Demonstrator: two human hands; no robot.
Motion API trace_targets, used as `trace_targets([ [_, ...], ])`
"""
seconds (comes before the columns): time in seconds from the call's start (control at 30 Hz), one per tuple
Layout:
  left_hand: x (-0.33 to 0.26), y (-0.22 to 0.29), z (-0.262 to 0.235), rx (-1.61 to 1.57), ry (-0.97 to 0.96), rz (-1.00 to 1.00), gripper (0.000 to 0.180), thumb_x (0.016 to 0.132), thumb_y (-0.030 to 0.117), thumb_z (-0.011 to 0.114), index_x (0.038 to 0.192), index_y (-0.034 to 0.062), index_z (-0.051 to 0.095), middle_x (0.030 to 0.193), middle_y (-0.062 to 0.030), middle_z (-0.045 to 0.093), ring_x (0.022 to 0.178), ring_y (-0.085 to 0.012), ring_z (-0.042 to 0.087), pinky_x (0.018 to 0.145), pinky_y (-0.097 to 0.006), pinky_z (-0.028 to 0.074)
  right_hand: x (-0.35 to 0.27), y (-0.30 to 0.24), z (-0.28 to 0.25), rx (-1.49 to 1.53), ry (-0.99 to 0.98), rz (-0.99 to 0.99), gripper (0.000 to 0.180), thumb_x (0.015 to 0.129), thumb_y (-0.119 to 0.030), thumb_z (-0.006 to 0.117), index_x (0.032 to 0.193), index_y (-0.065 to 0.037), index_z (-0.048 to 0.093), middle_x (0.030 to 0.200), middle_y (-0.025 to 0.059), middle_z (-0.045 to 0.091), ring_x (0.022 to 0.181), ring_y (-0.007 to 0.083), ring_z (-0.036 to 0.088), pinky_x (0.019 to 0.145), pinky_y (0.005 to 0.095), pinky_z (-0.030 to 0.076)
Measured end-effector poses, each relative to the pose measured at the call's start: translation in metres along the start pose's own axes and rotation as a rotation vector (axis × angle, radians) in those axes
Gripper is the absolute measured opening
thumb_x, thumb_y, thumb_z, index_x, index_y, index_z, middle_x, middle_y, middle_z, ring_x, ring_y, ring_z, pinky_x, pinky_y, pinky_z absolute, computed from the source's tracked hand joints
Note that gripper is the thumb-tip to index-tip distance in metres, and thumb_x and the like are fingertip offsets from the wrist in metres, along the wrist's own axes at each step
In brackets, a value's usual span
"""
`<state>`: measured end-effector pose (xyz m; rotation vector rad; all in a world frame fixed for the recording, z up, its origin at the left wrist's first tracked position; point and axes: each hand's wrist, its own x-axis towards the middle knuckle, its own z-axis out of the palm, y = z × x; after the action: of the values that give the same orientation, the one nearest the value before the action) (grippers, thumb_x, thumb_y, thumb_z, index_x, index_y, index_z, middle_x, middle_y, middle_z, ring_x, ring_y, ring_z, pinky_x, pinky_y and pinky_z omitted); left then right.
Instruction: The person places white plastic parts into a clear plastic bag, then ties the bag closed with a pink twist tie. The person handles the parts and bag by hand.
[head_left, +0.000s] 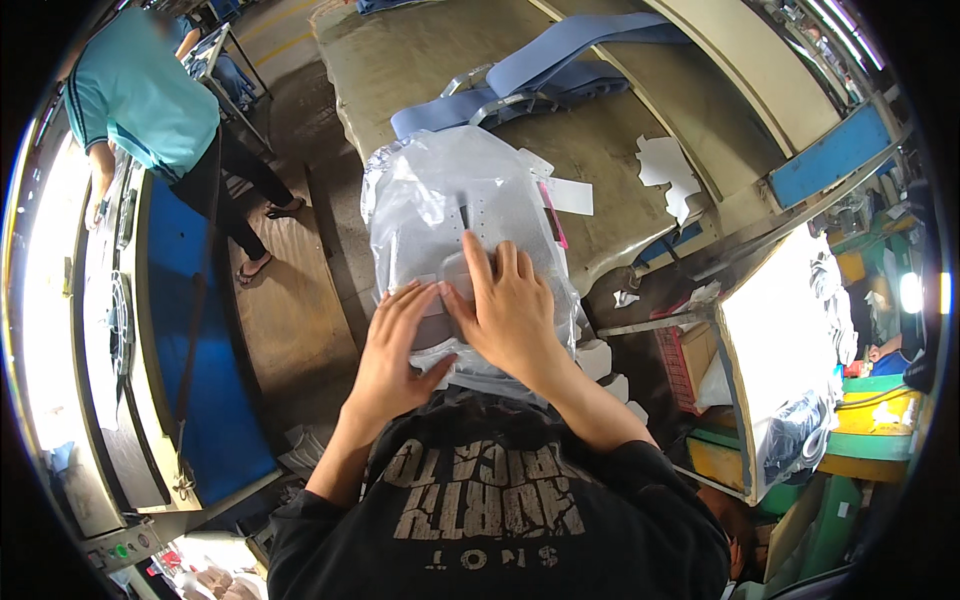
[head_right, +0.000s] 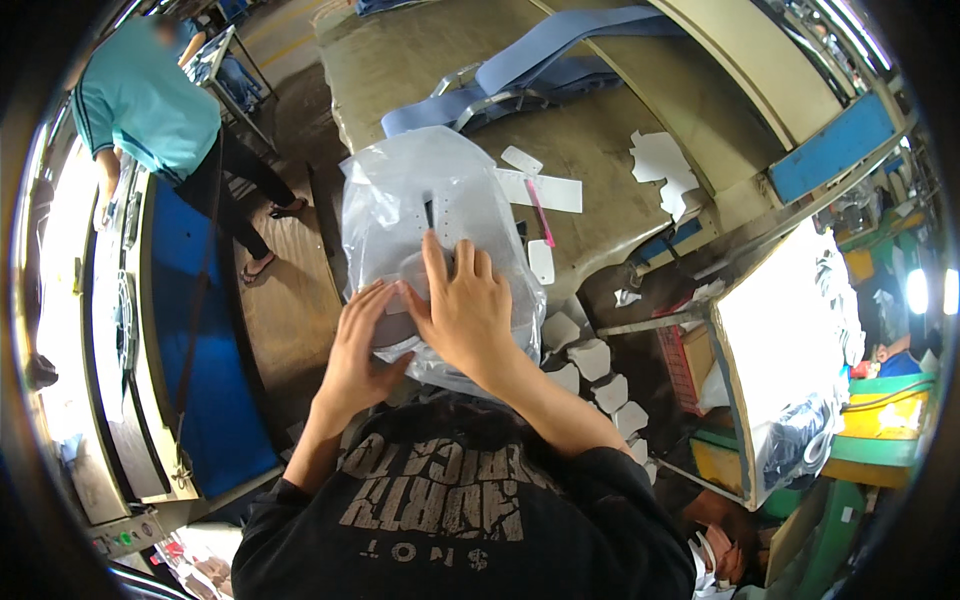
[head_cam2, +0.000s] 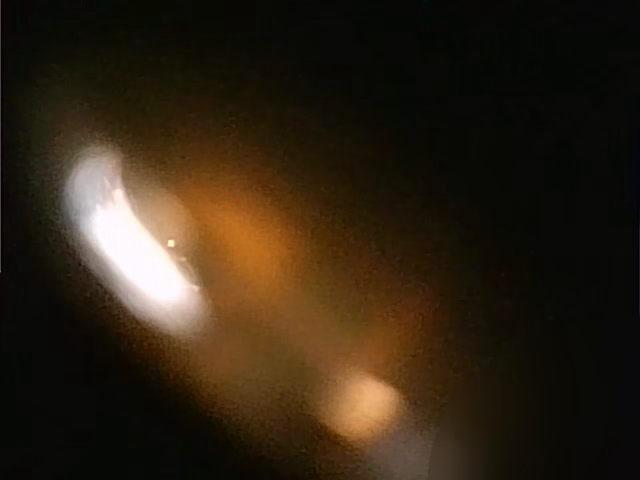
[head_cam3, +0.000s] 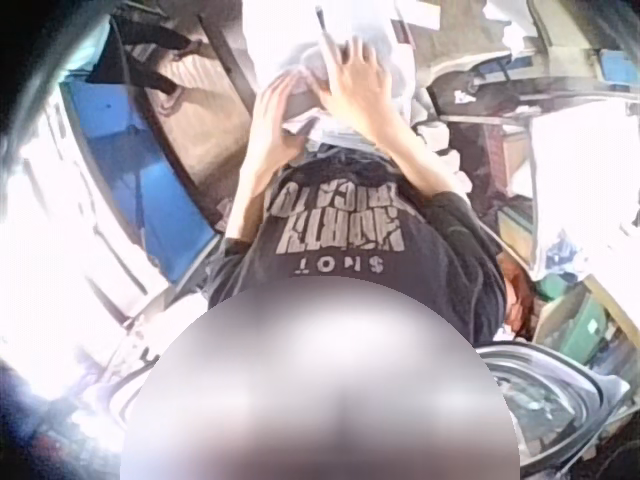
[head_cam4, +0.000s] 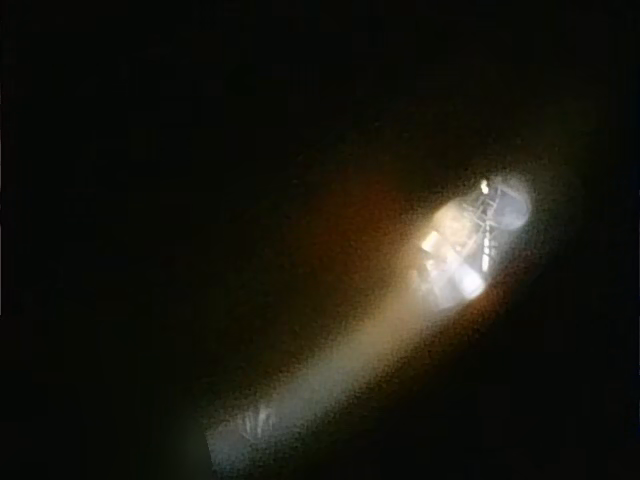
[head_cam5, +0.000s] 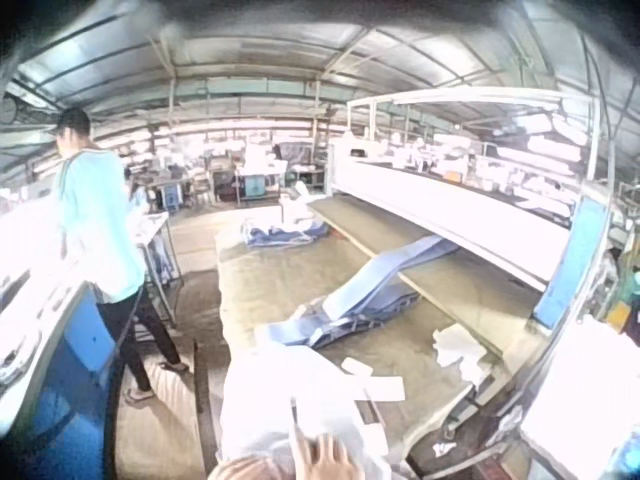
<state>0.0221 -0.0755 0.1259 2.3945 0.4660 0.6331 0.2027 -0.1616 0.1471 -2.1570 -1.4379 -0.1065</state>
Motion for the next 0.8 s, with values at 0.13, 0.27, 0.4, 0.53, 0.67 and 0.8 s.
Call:
trace_targets([
  [0.13,-0.007,0.005,0.013,0.239,-0.026,0.002,0.110,0.067,0.041,0.099,0.163,0.0144,0.050,0.163,-0.0158,0.051,0.154,-0.0402,0.043,0.127,-0.061,0.032,-0.006,0.006,0.007,-0.038,-0.049,-0.028,0.064,0.104,-0.036,0.068,0.157,-0.004,0.051,0.114,0.0190,0.061,0.102,0.0390,0.065,0.082,0.0495,0.057],
  [0.27,-0.007,0.001,0.026,0.343,0.025,-0.004,0.101,0.073,0.053,0.092,0.162,0.0258,0.053,0.165,-0.0065,0.050,0.154,-0.0312,0.043,0.127,-0.057,0.032,0.009,0.010,-0.020,0.038,0.188,-0.226,0.051,0.101,-0.021,0.071,0.147,-0.004,0.058,0.113,0.0189,0.060,0.103,0.0386,0.061,0.080,0.0458,0.054],
  [0.4,-0.008,-0.007,0.035,0.372,0.089,0.031,0.094,0.076,0.050,0.091,0.158,0.0243,0.056,0.161,-0.0056,0.054,0.152,-0.0315,0.046,0.124,-0.057,0.035,0.034,0.013,-0.035,0.539,0.187,-0.299,0.022,0.097,-0.008,0.070,0.118,-0.004,0.063,0.103,0.0155,0.061,0.097,0.0374,0.059,0.081,0.0488,0.050],
  [0.53,-0.009,-0.015,0.042,0.191,0.215,0.049,0.089,0.075,0.036,0.096,0.151,0.0127,0.056,0.156,-0.0163,0.056,0.149,-0.0381,0.048,0.122,-0.059,0.036,0.065,-0.012,0.026,0.211,0.163,-0.365,0.014,0.099,-0.014,0.068,0.109,-0.008,0.061,0.099,0.0117,0.062,0.099,0.0358,0.059,0.086,0.0524,0.045],
  [0.67,-0.011,-0.024,0.044,0.142,0.294,0.071,0.099,0.072,0.025,0.099,0.152,0.0037,0.046,0.159,-0.0280,0.049,0.145,-0.0481,0.049,0.119,-0.061,0.039,0.075,-0.006,0.051,-0.062,0.274,-0.424,0.019,0.100,-0.024,0.068,0.112,-0.011,0.062,0.101,0.0105,0.063,0.101,0.0336,0.057,0.089,0.0520,0.043],
  [0.8,-0.012,-0.027,0.044,0.145,0.322,0.090,0.107,0.071,0.027,0.100,0.157,0.0042,0.040,0.162,-0.0312,0.044,0.144,-0.0508,0.048,0.117,-0.061,0.041,0.073,0.000,0.042,0.157,0.306,-0.383,0.024,0.101,-0.029,0.069,0.114,-0.010,0.063,0.106,0.0112,0.063,0.104,0.0315,0.057,0.090,0.0490,0.043],
])
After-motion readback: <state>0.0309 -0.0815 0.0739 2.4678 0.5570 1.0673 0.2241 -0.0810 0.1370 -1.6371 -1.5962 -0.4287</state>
